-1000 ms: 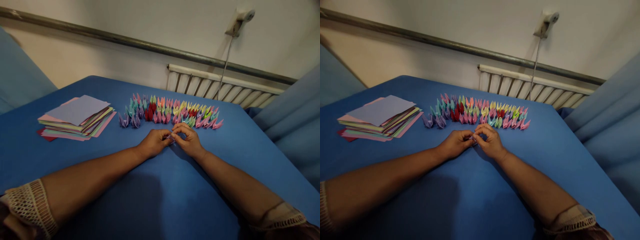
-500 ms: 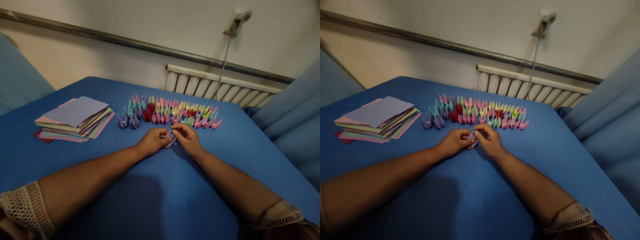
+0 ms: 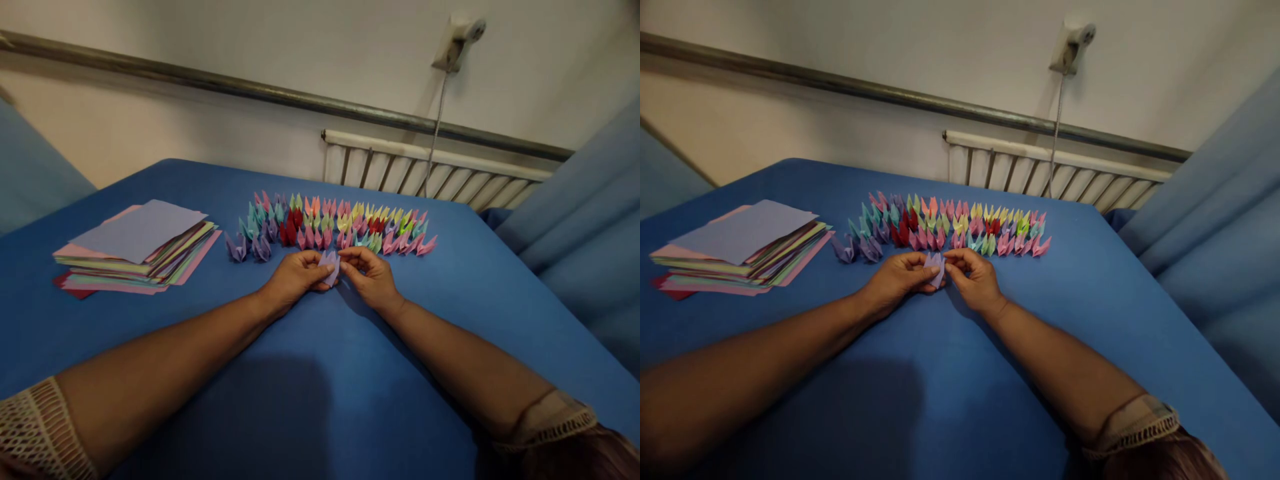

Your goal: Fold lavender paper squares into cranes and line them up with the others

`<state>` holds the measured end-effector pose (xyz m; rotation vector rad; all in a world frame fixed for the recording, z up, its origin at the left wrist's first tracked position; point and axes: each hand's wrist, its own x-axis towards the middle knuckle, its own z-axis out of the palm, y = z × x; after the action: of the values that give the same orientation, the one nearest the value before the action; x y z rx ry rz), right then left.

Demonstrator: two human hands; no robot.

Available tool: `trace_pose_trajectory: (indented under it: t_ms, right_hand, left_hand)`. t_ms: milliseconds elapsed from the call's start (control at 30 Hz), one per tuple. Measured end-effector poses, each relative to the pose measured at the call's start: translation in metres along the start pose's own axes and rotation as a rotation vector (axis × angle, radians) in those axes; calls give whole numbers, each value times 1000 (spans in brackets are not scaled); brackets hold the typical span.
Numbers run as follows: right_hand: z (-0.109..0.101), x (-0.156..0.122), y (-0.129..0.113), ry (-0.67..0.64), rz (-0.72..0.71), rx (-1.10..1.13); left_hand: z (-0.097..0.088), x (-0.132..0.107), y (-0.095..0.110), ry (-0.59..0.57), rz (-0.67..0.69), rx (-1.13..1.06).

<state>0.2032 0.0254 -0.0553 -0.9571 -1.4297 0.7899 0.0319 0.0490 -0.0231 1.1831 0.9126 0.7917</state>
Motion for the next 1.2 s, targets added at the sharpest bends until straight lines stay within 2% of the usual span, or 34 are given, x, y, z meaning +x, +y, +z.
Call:
trace_pose_trajectory:
  t_ms: [600,833,967,1200]
  right_hand:
    - [1,-1,-3,-49,-35,0]
    - [-1,-2,-14,-20,-240,-297]
    - [-4,-3,-18,-72,-357,-418]
    - [-5,-3,-18,-108,-394,-472]
  left_hand:
    - [-1,-1,2,-56,-15,36]
    - [1,-2,1,-43,-1,52]
    - [1,-2,1,-44,19,48]
    - [1,-2,2,-45,18,22]
